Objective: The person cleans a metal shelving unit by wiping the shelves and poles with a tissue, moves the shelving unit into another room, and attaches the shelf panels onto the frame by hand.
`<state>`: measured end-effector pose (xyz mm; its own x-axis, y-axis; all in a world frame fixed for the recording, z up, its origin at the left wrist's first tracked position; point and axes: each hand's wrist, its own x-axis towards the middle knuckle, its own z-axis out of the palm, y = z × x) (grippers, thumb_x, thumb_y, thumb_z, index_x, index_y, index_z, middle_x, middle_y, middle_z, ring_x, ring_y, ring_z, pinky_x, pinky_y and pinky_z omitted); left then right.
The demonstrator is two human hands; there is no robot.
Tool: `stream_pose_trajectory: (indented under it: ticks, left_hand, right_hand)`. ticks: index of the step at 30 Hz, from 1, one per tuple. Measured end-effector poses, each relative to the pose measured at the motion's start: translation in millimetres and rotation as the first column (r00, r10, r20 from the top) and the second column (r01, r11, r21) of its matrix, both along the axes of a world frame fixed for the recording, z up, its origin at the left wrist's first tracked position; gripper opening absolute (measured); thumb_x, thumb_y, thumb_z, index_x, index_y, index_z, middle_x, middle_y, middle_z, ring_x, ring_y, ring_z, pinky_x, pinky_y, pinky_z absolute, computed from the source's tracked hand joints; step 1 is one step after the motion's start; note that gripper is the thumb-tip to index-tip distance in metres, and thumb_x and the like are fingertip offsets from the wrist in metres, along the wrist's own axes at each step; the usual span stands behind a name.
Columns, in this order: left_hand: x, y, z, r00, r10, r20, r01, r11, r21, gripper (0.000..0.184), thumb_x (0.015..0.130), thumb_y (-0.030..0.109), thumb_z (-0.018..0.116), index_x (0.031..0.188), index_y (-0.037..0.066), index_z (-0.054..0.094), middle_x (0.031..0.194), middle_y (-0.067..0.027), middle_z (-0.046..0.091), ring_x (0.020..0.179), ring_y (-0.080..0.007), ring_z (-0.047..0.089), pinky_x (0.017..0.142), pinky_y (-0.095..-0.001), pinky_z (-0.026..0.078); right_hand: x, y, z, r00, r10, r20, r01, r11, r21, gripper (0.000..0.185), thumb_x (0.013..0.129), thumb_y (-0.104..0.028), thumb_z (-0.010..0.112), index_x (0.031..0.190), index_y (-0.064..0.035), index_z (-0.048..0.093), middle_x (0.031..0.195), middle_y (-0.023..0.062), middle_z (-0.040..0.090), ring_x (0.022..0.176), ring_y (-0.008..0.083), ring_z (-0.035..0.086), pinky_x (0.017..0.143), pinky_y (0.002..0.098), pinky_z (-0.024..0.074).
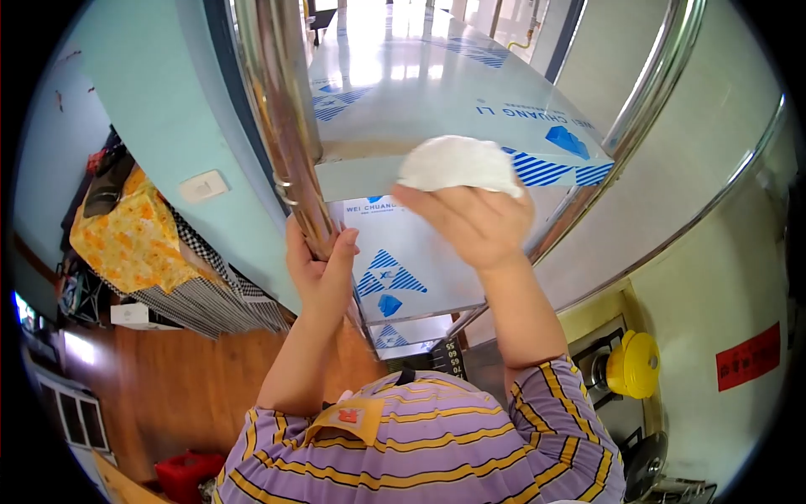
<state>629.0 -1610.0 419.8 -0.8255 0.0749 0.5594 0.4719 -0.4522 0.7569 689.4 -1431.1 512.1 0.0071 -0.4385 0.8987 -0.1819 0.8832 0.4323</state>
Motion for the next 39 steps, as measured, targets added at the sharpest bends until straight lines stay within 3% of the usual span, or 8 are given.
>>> stream_pose_trajectory:
  ticks: [5,13,18,23,27,28,30,39]
  left_hand:
    - [-2.0,-0.8,-0.7,1.000,0.011,-0.009,-0.011,1.000,-0.025,0.037,0.088,0.007,0.073,0.118,0.003,0.050,0.086,-0.0001,0.058,0.070,-0.0064,0.056,0.064,-0.0223,0.050]
    - [-4.0,0.6,-2.6,0.999,0.009,-0.031,-0.010,1.000,-0.026,0.038,0.089,0.006,0.072,0.119,0.003,0.049,0.082,0.0011,0.057,0.069,-0.0051,0.054,0.062,-0.0212,0.047]
    - [-4.8,-0.2,-2.9,1.000,-0.003,-0.016,0.003,1.000,-0.016,0.037,0.089,0.006,0.072,0.118,0.003,0.049,0.082,0.0018,0.056,0.069,-0.0047,0.053,0.062,-0.0211,0.046]
    - [-4.8,-2.0,-2.1,0.999,-0.024,-0.031,0.023,1.000,-0.019,0.036,0.088,0.006,0.073,0.117,0.004,0.051,0.084,0.0018,0.057,0.071,-0.0039,0.053,0.065,-0.0201,0.045]
    - [-2.9,-2.5,-0.5,0.999,-0.029,-0.020,0.028,0.999,-0.039,0.039,0.088,0.006,0.073,0.121,0.003,0.052,0.085,0.0016,0.058,0.074,-0.0041,0.052,0.067,-0.0203,0.045]
    - [-1.8,-3.6,1.0,1.000,-0.028,-0.012,0.027,0.998,-0.048,0.041,0.088,0.006,0.073,0.122,0.002,0.052,0.085,0.0015,0.058,0.075,-0.0042,0.052,0.068,-0.0205,0.045]
    - [-3.3,-6.2,-1.3,1.000,-0.017,-0.019,0.016,0.997,-0.077,0.045,0.088,0.006,0.073,0.126,0.001,0.051,0.088,0.0006,0.059,0.078,-0.0049,0.054,0.069,-0.0217,0.046]
    - [-5.5,-10.4,1.2,0.997,-0.050,-0.057,0.044,0.994,-0.097,0.047,0.086,0.007,0.076,0.126,0.000,0.053,0.092,-0.0030,0.061,0.080,-0.0060,0.053,0.072,-0.0222,0.046]
  right_hand:
    - [25.5,45.7,-8.6,0.978,-0.199,-0.062,0.203,0.978,0.049,0.028,0.072,-0.020,0.077,0.099,-0.0278,0.080,0.091,-0.0084,0.069,0.084,0.0108,0.068,0.077,0.0300,0.0545]
    - [59.3,102.3,-13.7,0.940,-0.298,-0.163,0.281,0.952,-0.122,0.026,0.072,-0.005,0.080,0.098,-0.0119,0.079,0.088,0.0071,0.073,0.082,0.0243,0.070,0.077,0.0326,0.0550]
    - [84.4,84.8,-15.8,0.953,-0.283,0.110,0.303,0.901,-0.311,0.025,0.078,0.008,0.074,0.099,-0.0054,0.078,0.093,0.0110,0.075,0.087,0.0280,0.072,0.083,0.0324,0.0552]
    - [107.2,64.5,-7.2,0.995,-0.058,0.076,0.094,0.722,-0.686,0.035,0.078,0.016,0.063,0.105,-0.0012,0.076,0.106,0.0137,0.075,0.105,0.0235,0.071,0.095,0.0314,0.0519]
    - [88.6,20.5,41.0,0.952,0.291,0.096,-0.115,0.629,-0.769,0.032,0.084,0.012,0.056,0.108,0.0004,0.075,0.115,0.0143,0.073,0.116,0.0233,0.066,0.104,0.0381,0.0480]
    - [75.3,17.9,45.2,0.923,0.304,0.236,-0.078,0.749,-0.658,0.029,0.084,0.008,0.058,0.106,-0.0022,0.074,0.114,0.0133,0.073,0.116,0.0253,0.067,0.107,0.0427,0.0456]
    - [47.6,-4.7,53.0,0.889,0.092,0.448,0.112,0.906,-0.408,0.027,0.083,0.006,0.058,0.103,-0.0059,0.072,0.109,0.0127,0.073,0.107,0.0291,0.069,0.101,0.0428,0.0494]
    - [20.3,-69.6,64.0,0.811,0.096,0.577,0.177,0.900,-0.399,0.027,0.085,-0.004,0.063,0.110,-0.0097,0.059,0.085,0.0106,0.070,0.074,0.0324,0.067,0.065,0.0390,0.0499]
